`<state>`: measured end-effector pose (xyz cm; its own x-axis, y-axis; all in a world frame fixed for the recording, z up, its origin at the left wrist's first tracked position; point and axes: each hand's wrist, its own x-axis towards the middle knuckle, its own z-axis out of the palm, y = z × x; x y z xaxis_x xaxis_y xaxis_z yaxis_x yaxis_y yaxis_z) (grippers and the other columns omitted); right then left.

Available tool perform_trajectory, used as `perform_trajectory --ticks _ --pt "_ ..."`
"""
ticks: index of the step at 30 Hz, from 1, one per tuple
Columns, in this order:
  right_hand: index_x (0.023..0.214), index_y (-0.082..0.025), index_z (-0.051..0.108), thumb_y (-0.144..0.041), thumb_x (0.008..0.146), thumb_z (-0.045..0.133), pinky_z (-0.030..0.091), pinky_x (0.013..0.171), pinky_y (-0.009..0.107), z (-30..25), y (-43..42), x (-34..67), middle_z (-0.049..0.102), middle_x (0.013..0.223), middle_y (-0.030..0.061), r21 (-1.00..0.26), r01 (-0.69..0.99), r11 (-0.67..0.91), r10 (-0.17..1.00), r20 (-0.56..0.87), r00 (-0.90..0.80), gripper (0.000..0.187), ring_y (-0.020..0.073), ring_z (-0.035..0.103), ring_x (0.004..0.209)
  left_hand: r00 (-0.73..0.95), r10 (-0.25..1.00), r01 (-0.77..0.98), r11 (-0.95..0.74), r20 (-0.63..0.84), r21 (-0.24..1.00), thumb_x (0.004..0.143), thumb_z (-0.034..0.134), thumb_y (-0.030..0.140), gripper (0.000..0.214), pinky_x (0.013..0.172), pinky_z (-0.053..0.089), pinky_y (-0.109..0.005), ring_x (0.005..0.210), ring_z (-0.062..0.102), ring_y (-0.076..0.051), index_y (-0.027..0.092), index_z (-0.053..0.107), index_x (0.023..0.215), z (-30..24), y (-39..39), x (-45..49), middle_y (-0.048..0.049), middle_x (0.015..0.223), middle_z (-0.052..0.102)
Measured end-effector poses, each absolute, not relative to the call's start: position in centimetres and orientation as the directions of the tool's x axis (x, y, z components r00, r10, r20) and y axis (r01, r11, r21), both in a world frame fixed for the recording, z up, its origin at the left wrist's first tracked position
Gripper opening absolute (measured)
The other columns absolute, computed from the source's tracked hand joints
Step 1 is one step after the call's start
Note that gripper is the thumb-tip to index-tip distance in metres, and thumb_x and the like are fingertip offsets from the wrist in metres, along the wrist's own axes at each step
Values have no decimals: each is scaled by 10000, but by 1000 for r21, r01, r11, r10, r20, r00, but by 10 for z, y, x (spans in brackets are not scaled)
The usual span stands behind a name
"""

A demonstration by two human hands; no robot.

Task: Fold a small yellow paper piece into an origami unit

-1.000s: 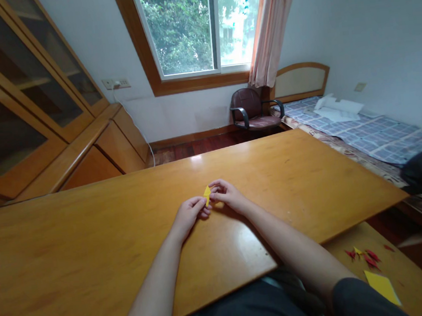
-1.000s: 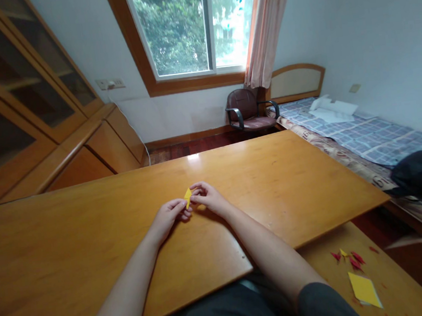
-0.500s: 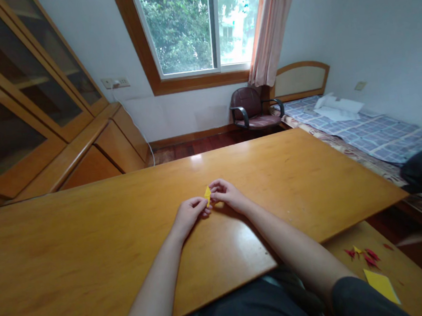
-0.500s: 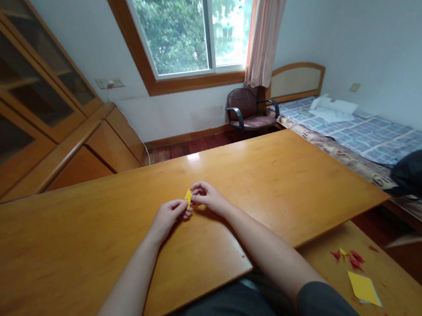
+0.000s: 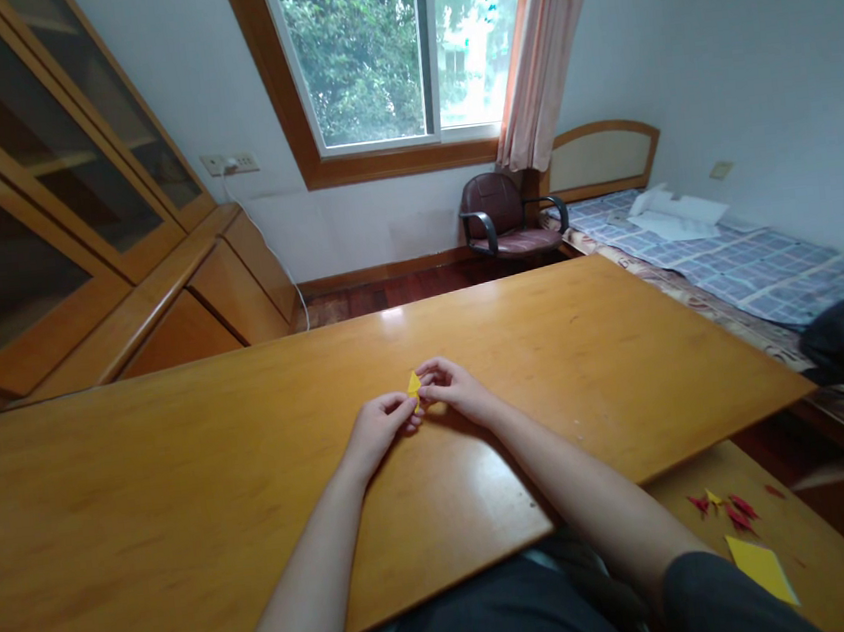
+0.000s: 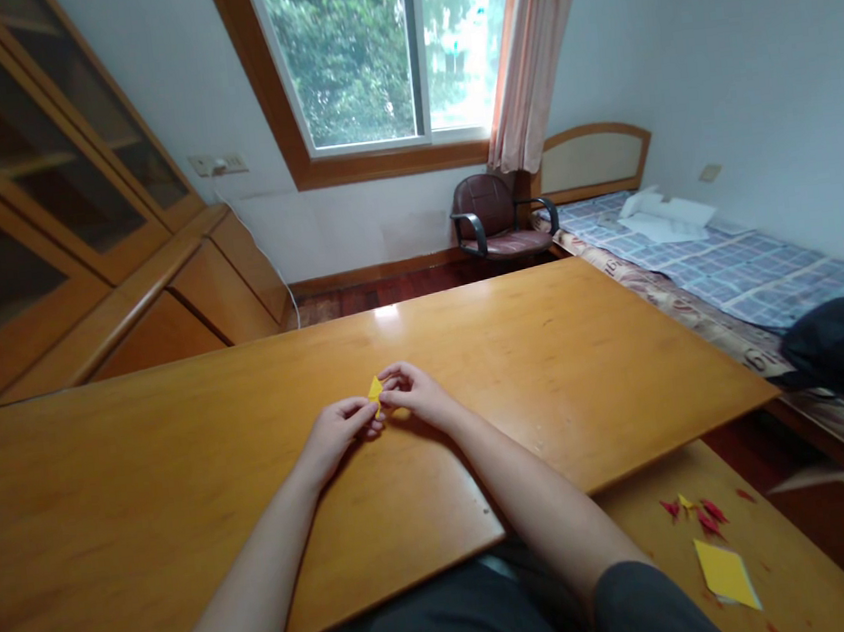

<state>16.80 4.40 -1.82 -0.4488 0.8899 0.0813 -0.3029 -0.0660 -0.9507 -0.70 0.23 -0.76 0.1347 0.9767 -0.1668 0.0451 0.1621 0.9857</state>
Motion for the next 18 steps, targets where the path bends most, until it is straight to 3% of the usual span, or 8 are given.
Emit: perform_trajectory --ticks 10,18 --pt "952 -197 566 -321 666 798 505 687 287 -20 45 167 644 746 -42 -947 -313 -77 892 76 -446 389 117 629 649 148 970 82 183 -194 980 700 717 564 445 633 506 -270 630 640 -165 124 714 766 -7 4 -7 -80 686 701" --pt "956 -193 578 -262 687 765 491 702 276 -22 46 167 630 751 -35 -950 -308 -51 899 91 -429 335 111 606 677 171 970 83 161 -173 983 688 771 488 364 583 465 -237 583 587 -125 133 695 723 -5 1 -6 -51 679 681"
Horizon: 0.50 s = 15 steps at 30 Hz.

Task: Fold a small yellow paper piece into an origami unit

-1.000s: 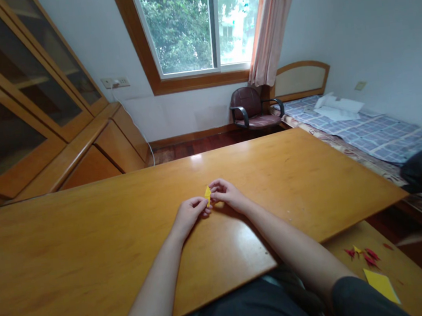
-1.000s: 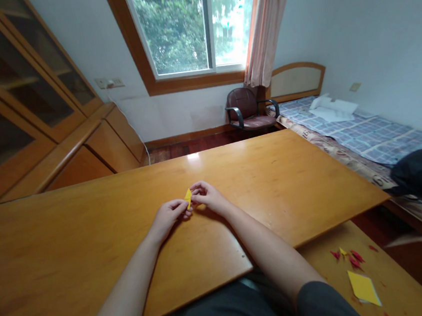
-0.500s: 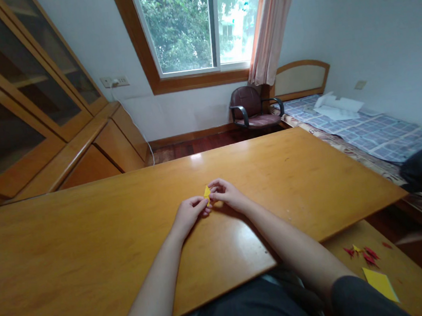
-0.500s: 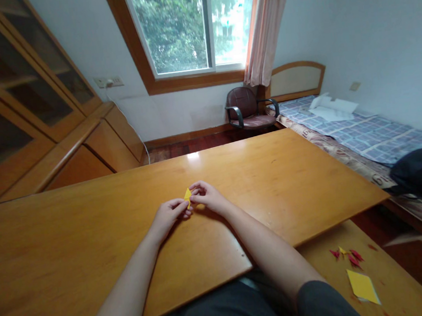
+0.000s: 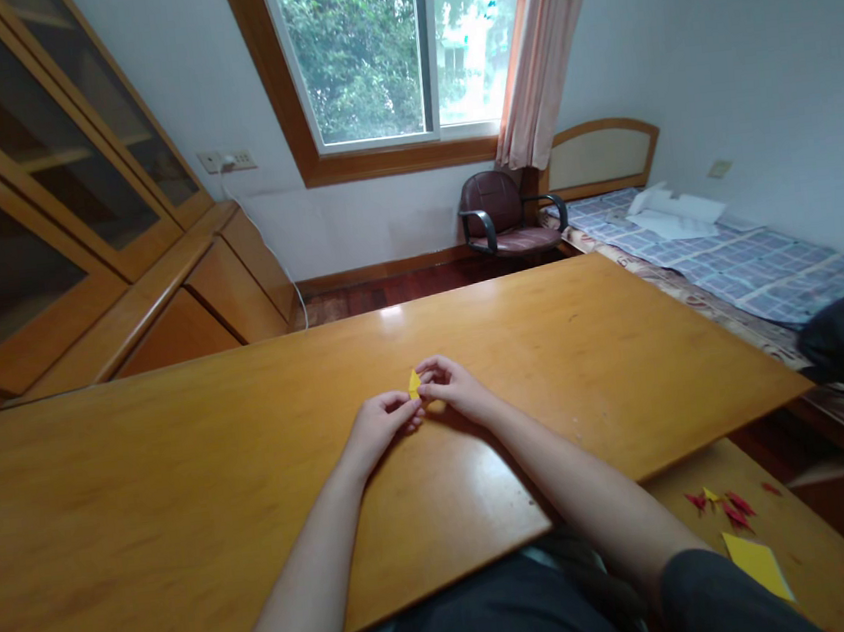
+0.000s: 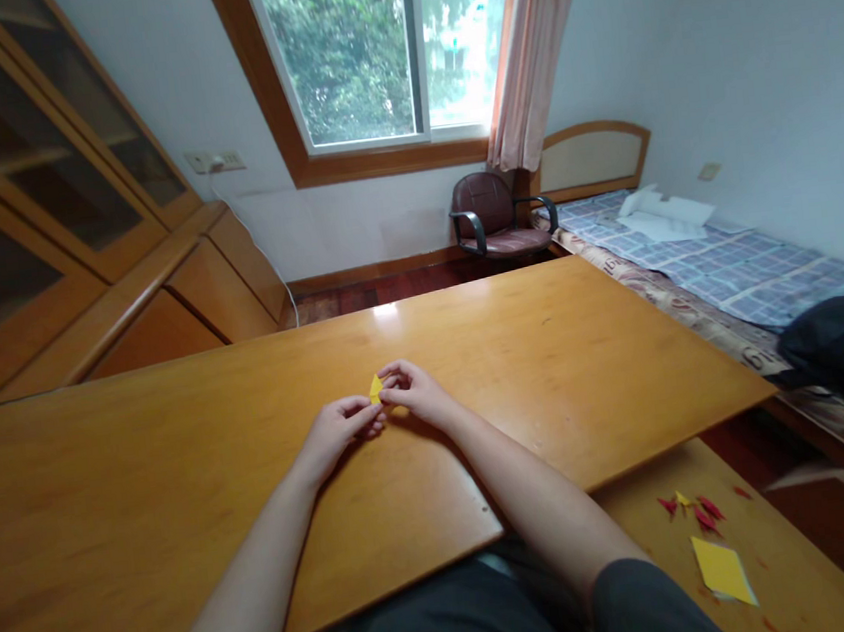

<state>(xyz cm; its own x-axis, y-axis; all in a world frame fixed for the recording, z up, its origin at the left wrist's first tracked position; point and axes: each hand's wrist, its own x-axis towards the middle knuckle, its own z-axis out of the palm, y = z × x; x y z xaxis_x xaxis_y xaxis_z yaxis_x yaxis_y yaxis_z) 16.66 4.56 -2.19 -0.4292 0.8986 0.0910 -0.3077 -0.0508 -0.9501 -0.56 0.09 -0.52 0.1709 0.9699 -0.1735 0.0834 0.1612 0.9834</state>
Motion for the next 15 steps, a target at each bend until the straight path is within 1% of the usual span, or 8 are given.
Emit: perform_trajectory --ticks 8,15 --pt "947 -190 578 -235 673 760 473 702 271 -19 44 166 625 737 -41 -949 -309 -56 908 80 -411 332 107 593 668 163 968 61 184 -192 981 677 787 478 373 624 495 -258 620 623 -144 122 702 745 -4 1 -6 -80 715 707" --pt "959 -190 573 -233 661 765 454 698 269 -18 43 167 628 711 -49 -952 -302 -47 917 79 -391 357 107 591 654 180 948 47 258 -262 965 673 783 486 389 658 520 -279 645 655 -159 119 697 770 -7 2 -10 -90 740 726"
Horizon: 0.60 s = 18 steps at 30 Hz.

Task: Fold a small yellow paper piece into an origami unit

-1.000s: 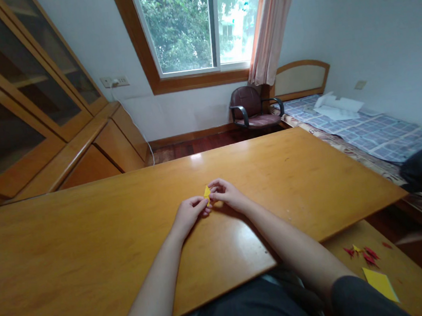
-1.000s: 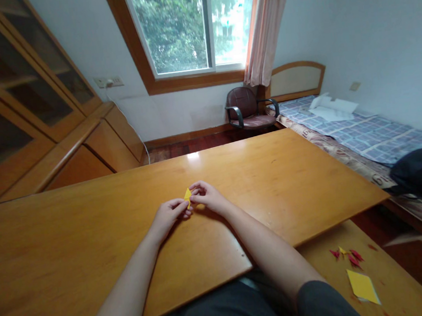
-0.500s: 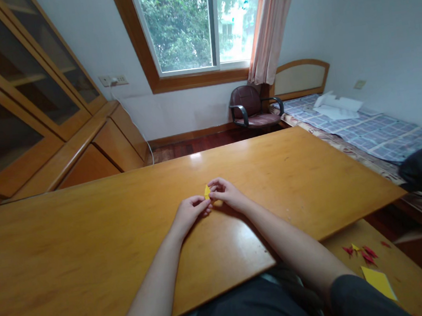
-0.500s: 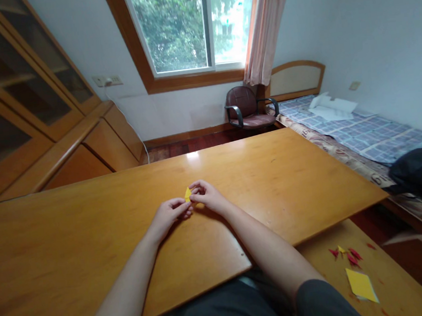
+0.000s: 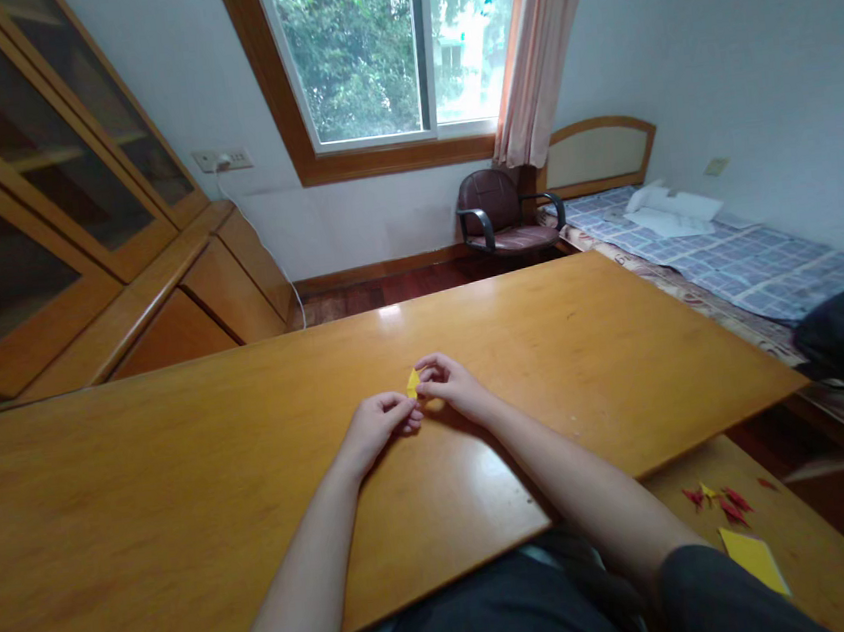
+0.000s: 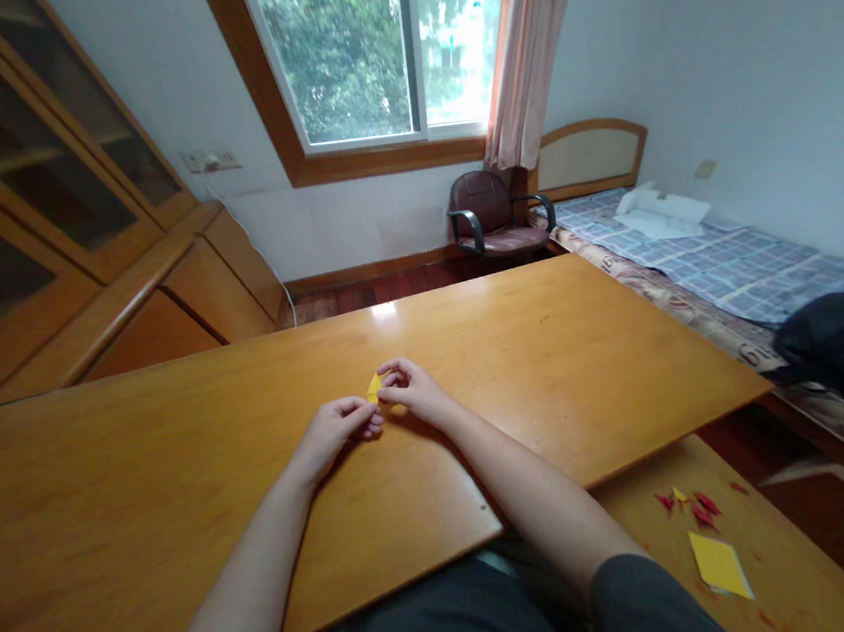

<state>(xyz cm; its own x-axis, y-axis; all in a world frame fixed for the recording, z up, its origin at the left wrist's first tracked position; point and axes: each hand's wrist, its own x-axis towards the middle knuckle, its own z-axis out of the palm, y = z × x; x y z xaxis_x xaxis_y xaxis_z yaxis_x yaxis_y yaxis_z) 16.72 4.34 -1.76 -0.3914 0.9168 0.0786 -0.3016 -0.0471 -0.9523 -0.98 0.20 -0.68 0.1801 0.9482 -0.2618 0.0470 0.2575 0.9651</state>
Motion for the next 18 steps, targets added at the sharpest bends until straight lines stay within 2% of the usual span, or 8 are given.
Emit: perform_trajectory --ticks 9,18 --pt "964 -191 572 -230 669 761 453 697 274 -19 45 167 633 724 -41 -950 -308 -51 914 80 -397 352 111 602 650 211 944 65 246 -255 967 684 753 534 437 682 523 -297 682 667 -175 117 707 809 -6 2 -10 -100 769 731" --pt "953 -191 568 -229 675 756 450 702 273 -15 43 168 633 718 -46 -950 -308 -50 911 83 -404 337 107 594 651 199 946 72 247 -257 966 679 783 488 391 642 496 -256 635 636 -136 126 666 769 -4 1 -10 -67 736 712"
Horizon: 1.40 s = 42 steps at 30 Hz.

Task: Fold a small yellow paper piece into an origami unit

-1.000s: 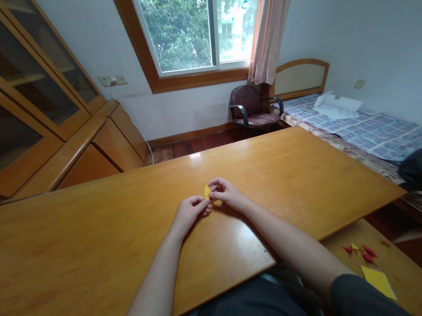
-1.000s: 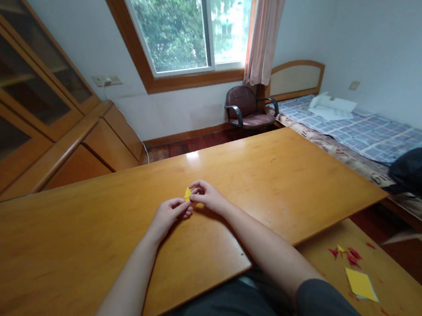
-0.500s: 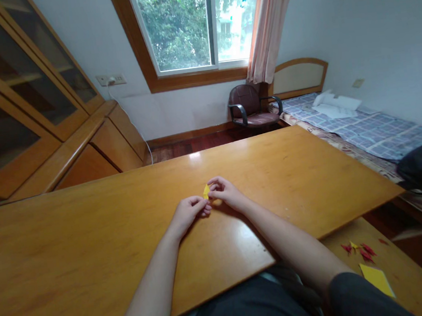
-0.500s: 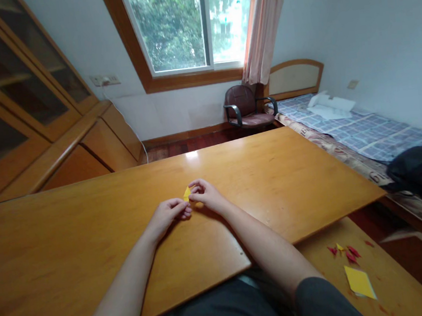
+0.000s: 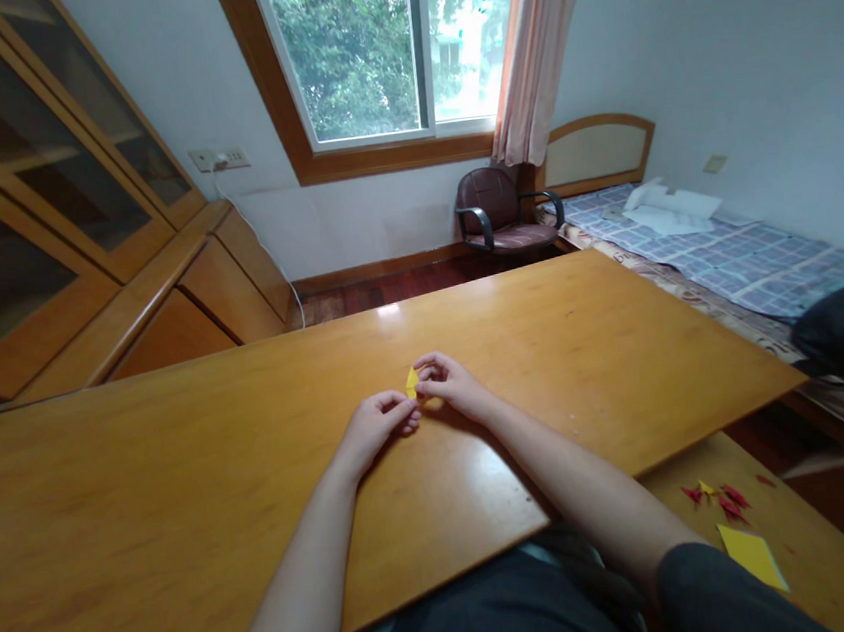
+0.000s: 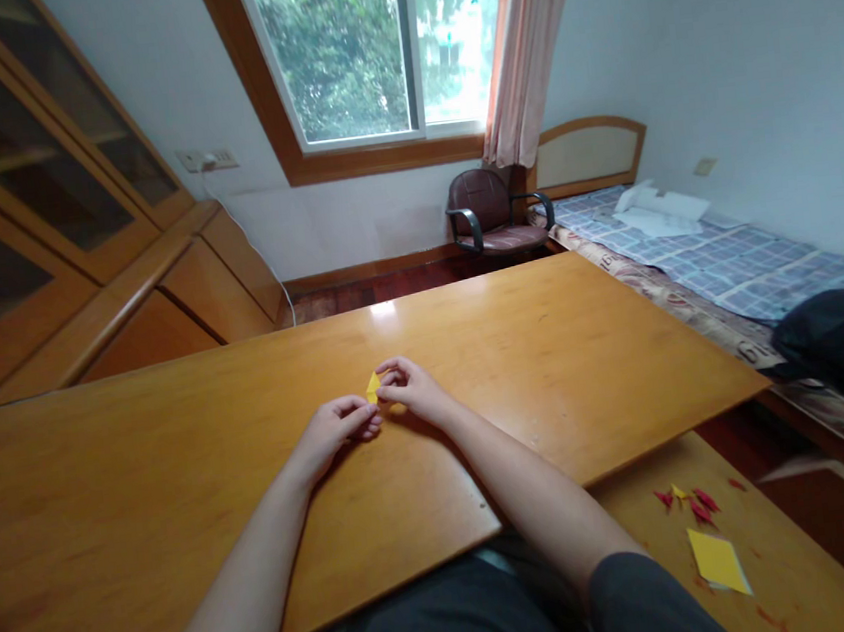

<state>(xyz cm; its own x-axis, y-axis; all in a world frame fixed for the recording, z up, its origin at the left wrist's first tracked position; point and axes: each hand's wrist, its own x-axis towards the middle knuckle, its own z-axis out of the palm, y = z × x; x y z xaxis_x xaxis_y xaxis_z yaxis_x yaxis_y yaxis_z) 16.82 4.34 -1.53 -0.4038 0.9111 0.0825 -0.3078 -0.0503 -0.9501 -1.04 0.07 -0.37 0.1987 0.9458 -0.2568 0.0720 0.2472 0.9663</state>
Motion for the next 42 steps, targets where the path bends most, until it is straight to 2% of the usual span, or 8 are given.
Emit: perform_trajectory --ticks 29,36,42 --pt "960 -195 563 -275 663 796 472 714 268 -20 45 164 629 737 -44 -950 -312 -35 908 100 -408 385 107 600 680 137 971 45 189 -194 981 649 788 479 388 589 471 -248 570 591 -123 146 594 697 -2 1 -7 -25 651 654" --pt "980 -208 562 -329 624 838 484 707 282 -19 44 163 642 721 -50 -953 -300 -45 903 89 -420 465 119 615 674 143 972 25 186 -188 982 653 783 459 361 590 474 -251 587 597 -131 137 622 689 -3 1 -7 -41 670 667" --pt "952 -199 567 -327 630 832 454 680 270 -17 43 164 643 692 -54 -951 -304 -58 911 74 -406 437 112 598 639 152 968 40 196 -200 980 657 783 450 351 603 474 -255 594 597 -129 132 637 687 -1 1 -6 -45 671 674"
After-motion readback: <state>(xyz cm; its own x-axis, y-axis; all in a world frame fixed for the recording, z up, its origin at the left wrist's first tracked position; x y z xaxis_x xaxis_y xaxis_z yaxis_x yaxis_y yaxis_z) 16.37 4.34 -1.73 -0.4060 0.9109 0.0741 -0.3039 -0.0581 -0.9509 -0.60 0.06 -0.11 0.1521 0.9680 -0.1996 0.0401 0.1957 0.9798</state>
